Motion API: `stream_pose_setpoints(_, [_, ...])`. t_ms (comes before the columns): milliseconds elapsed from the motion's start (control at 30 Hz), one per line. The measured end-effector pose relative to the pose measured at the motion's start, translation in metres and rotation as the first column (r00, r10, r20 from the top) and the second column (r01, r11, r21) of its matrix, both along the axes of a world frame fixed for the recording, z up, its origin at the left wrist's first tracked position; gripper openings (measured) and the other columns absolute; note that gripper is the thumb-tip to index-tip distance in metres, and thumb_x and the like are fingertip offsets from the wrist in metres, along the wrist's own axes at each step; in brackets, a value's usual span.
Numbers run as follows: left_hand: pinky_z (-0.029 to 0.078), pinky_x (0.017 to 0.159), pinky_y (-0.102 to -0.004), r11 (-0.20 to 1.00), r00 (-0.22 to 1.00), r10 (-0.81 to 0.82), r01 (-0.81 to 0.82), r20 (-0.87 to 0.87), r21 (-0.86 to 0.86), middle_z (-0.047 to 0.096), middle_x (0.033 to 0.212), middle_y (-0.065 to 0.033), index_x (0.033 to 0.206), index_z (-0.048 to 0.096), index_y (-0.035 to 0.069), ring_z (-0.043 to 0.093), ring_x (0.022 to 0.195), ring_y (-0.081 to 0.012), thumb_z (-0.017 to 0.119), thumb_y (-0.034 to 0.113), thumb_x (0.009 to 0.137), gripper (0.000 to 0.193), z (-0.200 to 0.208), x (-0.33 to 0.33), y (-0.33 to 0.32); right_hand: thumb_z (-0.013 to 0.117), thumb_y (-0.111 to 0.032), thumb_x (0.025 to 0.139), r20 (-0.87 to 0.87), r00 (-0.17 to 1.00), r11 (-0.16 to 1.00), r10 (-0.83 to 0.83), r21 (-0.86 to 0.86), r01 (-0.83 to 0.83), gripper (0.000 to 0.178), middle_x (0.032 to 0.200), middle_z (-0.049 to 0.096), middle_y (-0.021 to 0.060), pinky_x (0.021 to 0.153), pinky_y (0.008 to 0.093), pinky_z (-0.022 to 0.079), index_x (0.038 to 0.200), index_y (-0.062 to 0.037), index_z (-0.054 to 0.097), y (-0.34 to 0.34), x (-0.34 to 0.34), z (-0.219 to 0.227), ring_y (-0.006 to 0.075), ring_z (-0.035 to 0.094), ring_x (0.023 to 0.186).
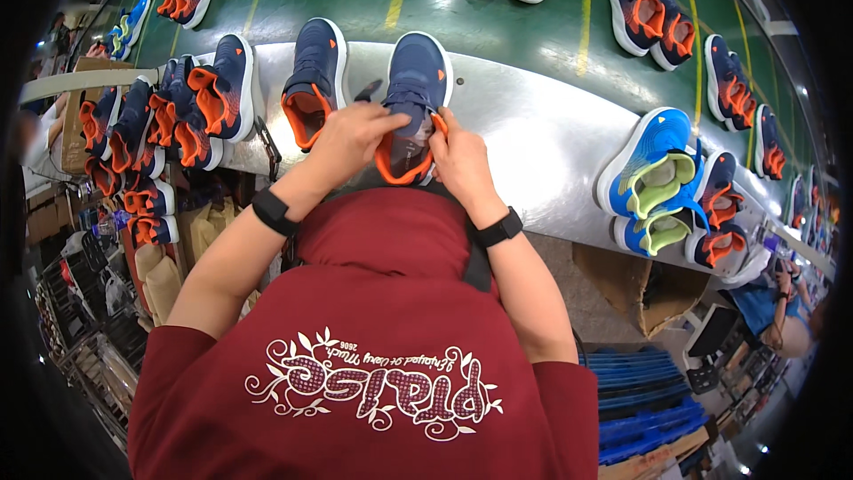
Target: The person picks up shoes from a conveyor belt, inserts paper stuffers, and fastens the straps before placing them back on the belt. They repeat this process for several pairs of shoes, including blue and navy ones.
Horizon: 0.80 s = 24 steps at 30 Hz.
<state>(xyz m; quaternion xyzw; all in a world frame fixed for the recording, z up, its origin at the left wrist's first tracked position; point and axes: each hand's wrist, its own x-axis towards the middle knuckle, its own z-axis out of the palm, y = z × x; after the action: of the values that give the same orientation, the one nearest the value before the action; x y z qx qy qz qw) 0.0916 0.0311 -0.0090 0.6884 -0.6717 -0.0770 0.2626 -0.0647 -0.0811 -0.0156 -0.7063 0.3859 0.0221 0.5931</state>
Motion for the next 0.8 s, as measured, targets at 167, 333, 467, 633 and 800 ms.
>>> stream_pose_setpoints(167, [0.052,0.066,-0.0316,0.991,0.948,-0.008,-0.035,0.318,0.127,0.055,0.090,-0.0155,0.112,0.058,-0.001,0.058,0.084,-0.0287,0.056,0.008,0.075,0.038,-0.003,-0.029,0.004,0.052,-0.010,0.083,0.065,0.962,0.864,0.264,-0.459,-0.207,0.050,0.073,0.061,0.0254,0.062,0.0421,0.051,0.124,0.0146,0.037,0.008,0.003,-0.024,0.0393,0.063,0.068])
stream_pose_setpoints(333, [0.053,0.070,-0.0303,0.985,0.965,-0.061,0.018,0.253,0.170,0.056,0.092,-0.0137,0.110,0.059,0.000,0.057,0.092,-0.0268,0.057,0.006,0.073,0.038,0.000,-0.024,-0.001,0.055,-0.010,0.081,-0.013,0.929,0.762,0.369,-0.569,-0.310,0.056,0.084,0.062,0.0277,0.065,0.0436,0.051,0.124,0.0185,0.034,0.012,0.005,-0.028,0.0411,0.063,0.072])
stream_pose_setpoints(467, [0.052,0.067,-0.0302,0.996,0.974,0.085,-0.085,0.208,-0.007,0.055,0.090,-0.0106,0.108,0.060,0.001,0.057,0.088,-0.0248,0.059,0.006,0.071,0.037,0.003,-0.023,0.001,0.055,-0.018,0.085,0.086,0.976,0.925,0.200,-0.346,-0.159,0.044,0.078,0.062,0.0249,0.063,0.0384,0.050,0.117,0.0110,0.048,-0.006,-0.003,-0.018,0.0324,0.064,0.068])
stream_pose_setpoints(633, [0.047,0.066,-0.0293,0.997,0.961,0.046,-0.029,0.273,-0.068,0.051,0.080,-0.0020,0.102,0.062,0.006,0.052,0.078,-0.0173,0.058,0.011,0.072,0.030,0.002,-0.023,-0.002,0.046,-0.041,0.094,0.055,0.981,0.944,-0.186,0.285,0.163,0.043,0.064,0.054,0.0002,0.050,0.0225,0.038,0.086,-0.0026,0.063,-0.040,0.009,0.022,0.0069,0.048,0.055])
stream_pose_setpoints(800, [0.046,0.060,-0.0303,0.995,0.964,0.064,-0.042,0.257,-0.091,0.054,0.076,-0.0017,0.095,0.065,0.006,0.053,0.069,-0.0181,0.061,0.006,0.066,0.029,0.001,-0.022,-0.006,0.059,-0.025,0.088,0.178,0.961,0.912,-0.209,0.389,0.126,0.029,0.057,0.050,-0.0018,0.046,0.0226,0.032,0.068,-0.0032,0.060,-0.041,0.033,0.017,0.0061,0.042,0.050])
